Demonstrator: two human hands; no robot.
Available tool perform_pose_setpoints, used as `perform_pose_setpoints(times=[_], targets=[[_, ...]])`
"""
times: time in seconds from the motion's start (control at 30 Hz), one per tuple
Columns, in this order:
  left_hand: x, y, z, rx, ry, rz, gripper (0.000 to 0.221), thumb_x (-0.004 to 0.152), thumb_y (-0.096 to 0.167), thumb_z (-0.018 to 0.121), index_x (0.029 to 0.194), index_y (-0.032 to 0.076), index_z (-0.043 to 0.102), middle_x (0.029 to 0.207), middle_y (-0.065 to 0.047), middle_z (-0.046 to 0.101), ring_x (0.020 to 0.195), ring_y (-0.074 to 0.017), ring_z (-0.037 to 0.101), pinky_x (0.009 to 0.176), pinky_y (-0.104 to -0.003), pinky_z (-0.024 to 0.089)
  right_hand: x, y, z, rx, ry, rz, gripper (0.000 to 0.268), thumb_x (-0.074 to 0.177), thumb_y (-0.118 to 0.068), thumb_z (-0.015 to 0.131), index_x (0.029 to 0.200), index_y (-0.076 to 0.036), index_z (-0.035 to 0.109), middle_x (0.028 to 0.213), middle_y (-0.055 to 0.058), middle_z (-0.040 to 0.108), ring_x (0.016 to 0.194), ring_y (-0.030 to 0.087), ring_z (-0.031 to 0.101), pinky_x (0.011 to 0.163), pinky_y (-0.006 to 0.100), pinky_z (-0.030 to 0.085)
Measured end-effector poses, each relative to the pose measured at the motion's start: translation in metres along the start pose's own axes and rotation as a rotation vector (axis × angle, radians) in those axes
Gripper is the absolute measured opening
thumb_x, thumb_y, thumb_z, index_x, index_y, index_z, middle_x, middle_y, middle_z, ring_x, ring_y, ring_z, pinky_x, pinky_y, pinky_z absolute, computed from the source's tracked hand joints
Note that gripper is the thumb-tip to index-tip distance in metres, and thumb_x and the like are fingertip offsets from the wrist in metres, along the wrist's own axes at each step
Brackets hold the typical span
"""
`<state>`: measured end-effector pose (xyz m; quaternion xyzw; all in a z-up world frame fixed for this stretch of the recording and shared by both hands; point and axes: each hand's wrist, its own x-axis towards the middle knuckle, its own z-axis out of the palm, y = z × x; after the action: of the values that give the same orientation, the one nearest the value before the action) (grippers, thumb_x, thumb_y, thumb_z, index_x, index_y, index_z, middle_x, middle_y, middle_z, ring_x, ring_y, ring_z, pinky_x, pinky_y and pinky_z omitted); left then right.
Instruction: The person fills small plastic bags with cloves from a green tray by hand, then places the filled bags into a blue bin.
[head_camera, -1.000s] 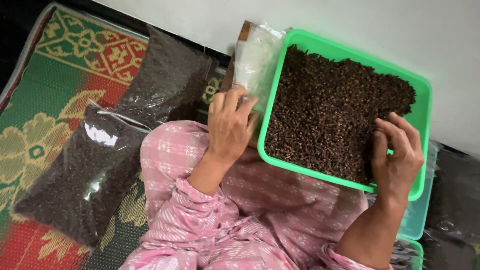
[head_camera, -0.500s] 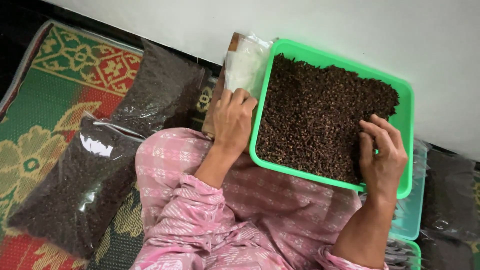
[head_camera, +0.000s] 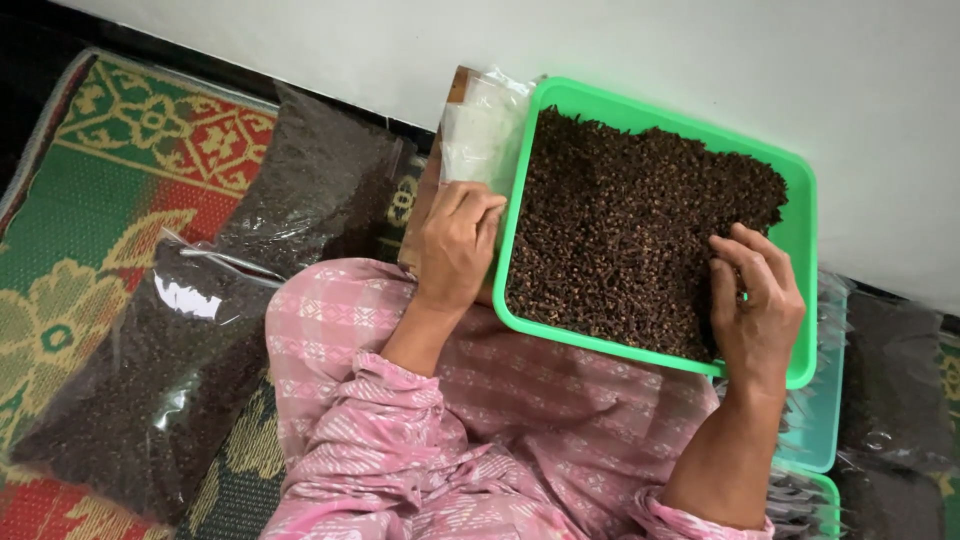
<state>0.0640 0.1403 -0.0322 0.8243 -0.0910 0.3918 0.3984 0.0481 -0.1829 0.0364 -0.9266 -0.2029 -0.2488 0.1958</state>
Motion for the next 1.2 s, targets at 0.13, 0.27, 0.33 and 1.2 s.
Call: perform_pose_setpoints(times=[0.13,0.27,0.33,1.2], targets=[[-0.011,-0.013,0.008,-0.078,0.046,-0.108,0.017,0.106,0.021,0.057,0.105,0.007,0.067,0.099,-0.01,0.069,0.088,-0.0222,0.067,0.073,-0.033,0.06,0.0,0.001,0.0,-0.012,0.005,-0.004,0.02,0.109,0.004,0.064,0.126,-0.004,0.072,0.135,0.021,0.066,0.127,0.035,0.064,0.11,0.047,0.051],[-0.001,-0.004,-0.007,-0.182,0.117,-0.215,0.014,0.106,0.018,0.058,0.104,0.007,0.066,0.095,-0.006,0.073,0.079,-0.0167,0.069,0.067,-0.027,0.058,0.0,0.002,0.0,-0.017,0.0,-0.001,0.021,0.108,0.004,0.064,0.127,-0.004,0.072,0.136,0.021,0.066,0.127,0.035,0.063,0.11,0.047,0.051],[0.001,-0.004,-0.014,-0.427,0.135,-0.421,0.011,0.107,0.018,0.056,0.108,0.008,0.061,0.093,-0.005,0.068,0.075,-0.0135,0.071,0.065,-0.027,0.063,0.0,0.004,0.001,-0.016,-0.001,-0.016,0.022,0.108,0.005,0.064,0.126,-0.004,0.072,0.136,0.021,0.065,0.126,0.036,0.064,0.109,0.047,0.052],[-0.002,0.105,0.049,-1.039,-0.076,-0.568,0.01,0.099,0.005,0.061,0.107,0.001,0.055,0.103,-0.024,0.075,0.078,-0.0197,0.077,0.067,-0.026,0.067,0.003,-0.037,0.018,0.704,0.082,0.169,0.029,0.106,-0.024,0.055,0.116,-0.007,0.075,0.119,0.017,0.073,0.117,0.031,0.07,0.103,0.045,0.051]])
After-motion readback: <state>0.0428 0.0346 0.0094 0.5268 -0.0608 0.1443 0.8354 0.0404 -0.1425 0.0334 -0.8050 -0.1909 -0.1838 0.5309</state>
